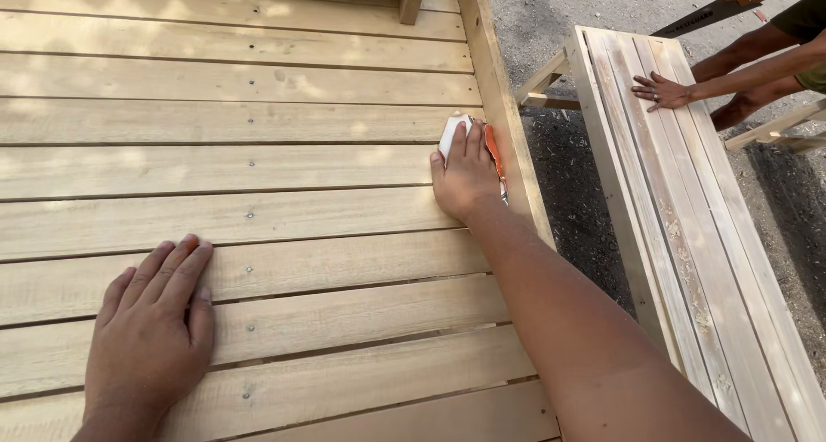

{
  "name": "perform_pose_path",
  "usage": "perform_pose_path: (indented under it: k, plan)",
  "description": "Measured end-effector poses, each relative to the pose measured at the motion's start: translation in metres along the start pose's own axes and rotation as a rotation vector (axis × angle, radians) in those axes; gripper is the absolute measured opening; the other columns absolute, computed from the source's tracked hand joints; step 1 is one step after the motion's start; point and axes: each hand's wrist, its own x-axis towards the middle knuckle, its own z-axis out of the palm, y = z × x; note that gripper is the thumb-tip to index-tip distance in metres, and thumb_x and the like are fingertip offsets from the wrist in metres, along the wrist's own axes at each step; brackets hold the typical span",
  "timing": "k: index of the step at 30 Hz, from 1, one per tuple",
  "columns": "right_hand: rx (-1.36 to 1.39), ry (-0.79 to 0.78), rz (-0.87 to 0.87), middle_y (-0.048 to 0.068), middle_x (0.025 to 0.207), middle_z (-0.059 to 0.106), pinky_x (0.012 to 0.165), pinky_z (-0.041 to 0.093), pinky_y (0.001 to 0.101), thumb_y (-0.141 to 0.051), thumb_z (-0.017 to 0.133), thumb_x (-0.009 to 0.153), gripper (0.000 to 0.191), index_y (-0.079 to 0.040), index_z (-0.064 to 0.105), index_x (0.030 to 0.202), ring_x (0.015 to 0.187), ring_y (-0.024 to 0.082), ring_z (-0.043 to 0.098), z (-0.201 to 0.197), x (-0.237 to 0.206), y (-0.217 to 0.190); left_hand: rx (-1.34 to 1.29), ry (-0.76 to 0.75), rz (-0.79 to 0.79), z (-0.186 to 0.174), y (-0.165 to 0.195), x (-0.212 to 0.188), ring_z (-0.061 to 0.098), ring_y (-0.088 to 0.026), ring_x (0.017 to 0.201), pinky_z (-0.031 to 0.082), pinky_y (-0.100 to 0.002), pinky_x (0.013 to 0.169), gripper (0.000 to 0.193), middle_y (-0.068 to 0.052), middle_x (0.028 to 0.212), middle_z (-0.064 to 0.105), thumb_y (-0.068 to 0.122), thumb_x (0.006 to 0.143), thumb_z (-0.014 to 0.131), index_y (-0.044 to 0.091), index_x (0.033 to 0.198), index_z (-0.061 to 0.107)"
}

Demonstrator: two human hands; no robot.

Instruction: The person sands a slatted wooden table and bench frame outdoors, rubbing sandpaper by hand across the tabletop planks, edges, and corner joints, and also sands the legs and side rails of the furniture, working over different surfaces one section at a time.

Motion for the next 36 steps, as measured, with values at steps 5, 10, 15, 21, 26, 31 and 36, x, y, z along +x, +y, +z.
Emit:
perform_pose_path:
  k: [5, 10, 15, 21, 26, 31, 36]
  plan:
    - [-0.030, -0.003, -0.057, 0.031, 0.168, 0.005, 0.127, 0.012, 0.0485, -0.046, 0.032, 0.107, 0.076, 0.006, 0.013, 0.159, 0.157, 0.043, 0.005, -0.009, -0.018, 0.005, 0.024, -0.069, -0.022, 0.007, -0.009, -0.006, 0.035, -0.017, 0.150, 0.023, -0.042, 0.125, 0.055, 0.002, 0.160, 0.046, 0.033, 0.100, 0.036, 0.021, 0.153, 0.045]
    - [-0.155, -0.152, 0.006, 0.029, 0.166, 0.000, 0.124, 0.004, 0.0484, -0.046, 0.028, 0.106, 0.076, 0.004, 0.005, 0.159, 0.156, 0.038, -0.003, -0.008, -0.148, -0.001, 0.281, -0.196, -0.078, 0.017, 0.007, 0.005, 0.010, -0.029, 0.154, 0.008, -0.050, 0.122, 0.067, -0.011, 0.168, 0.017, 0.052, 0.101, 0.022, 0.024, 0.161, 0.017]
    - [-0.167, -0.072, -0.073, 0.026, 0.168, 0.003, 0.125, 0.006, 0.0483, -0.045, 0.029, 0.106, 0.075, 0.003, 0.007, 0.160, 0.157, 0.036, -0.001, -0.021, -0.198, -0.002, 0.196, -0.268, -0.017, 0.055, 0.091, 0.035, 0.004, -0.025, 0.154, 0.004, -0.047, 0.122, 0.070, -0.007, 0.168, 0.009, 0.054, 0.101, 0.020, 0.021, 0.162, 0.012]
    - [-0.077, -0.079, 0.022, 0.026, 0.169, 0.001, 0.125, 0.011, 0.0471, -0.046, 0.030, 0.106, 0.076, 0.003, 0.008, 0.160, 0.157, 0.037, 0.001, -0.020, -0.085, -0.001, 0.112, -0.290, 0.048, 0.067, 0.137, 0.071, 0.009, -0.021, 0.154, 0.006, -0.047, 0.123, 0.065, -0.002, 0.167, 0.017, 0.048, 0.101, 0.024, 0.023, 0.160, 0.018]
    - [-0.013, -0.053, 0.050, 0.026, 0.169, 0.000, 0.125, 0.013, 0.0465, -0.047, 0.032, 0.105, 0.078, 0.002, 0.008, 0.161, 0.156, 0.037, 0.004, -0.014, 0.000, -0.008, 0.099, -0.297, 0.036, 0.063, 0.139, 0.070, 0.011, -0.020, 0.152, 0.007, -0.047, 0.122, 0.065, -0.002, 0.165, 0.019, 0.049, 0.099, 0.026, 0.024, 0.159, 0.019]
    - [-0.047, -0.065, -0.008, 0.028, 0.169, 0.001, 0.127, 0.010, 0.0468, -0.046, 0.032, 0.107, 0.077, 0.006, 0.009, 0.160, 0.158, 0.039, 0.001, -0.022, -0.044, -0.006, 0.102, -0.312, 0.034, 0.060, 0.139, 0.070, 0.010, -0.020, 0.152, 0.006, -0.047, 0.122, 0.066, -0.002, 0.170, 0.019, 0.049, 0.099, 0.025, 0.025, 0.161, 0.018]
    - [-0.188, -0.173, -0.044, 0.031, 0.165, -0.004, 0.123, 0.004, 0.0490, -0.044, 0.031, 0.107, 0.079, 0.009, 0.003, 0.157, 0.154, 0.042, -0.008, -0.033, -0.217, 0.008, 0.119, -0.295, 0.054, 0.065, 0.138, 0.068, 0.009, -0.020, 0.154, 0.007, -0.046, 0.123, 0.064, -0.002, 0.167, 0.017, 0.048, 0.101, 0.024, 0.024, 0.161, 0.018]
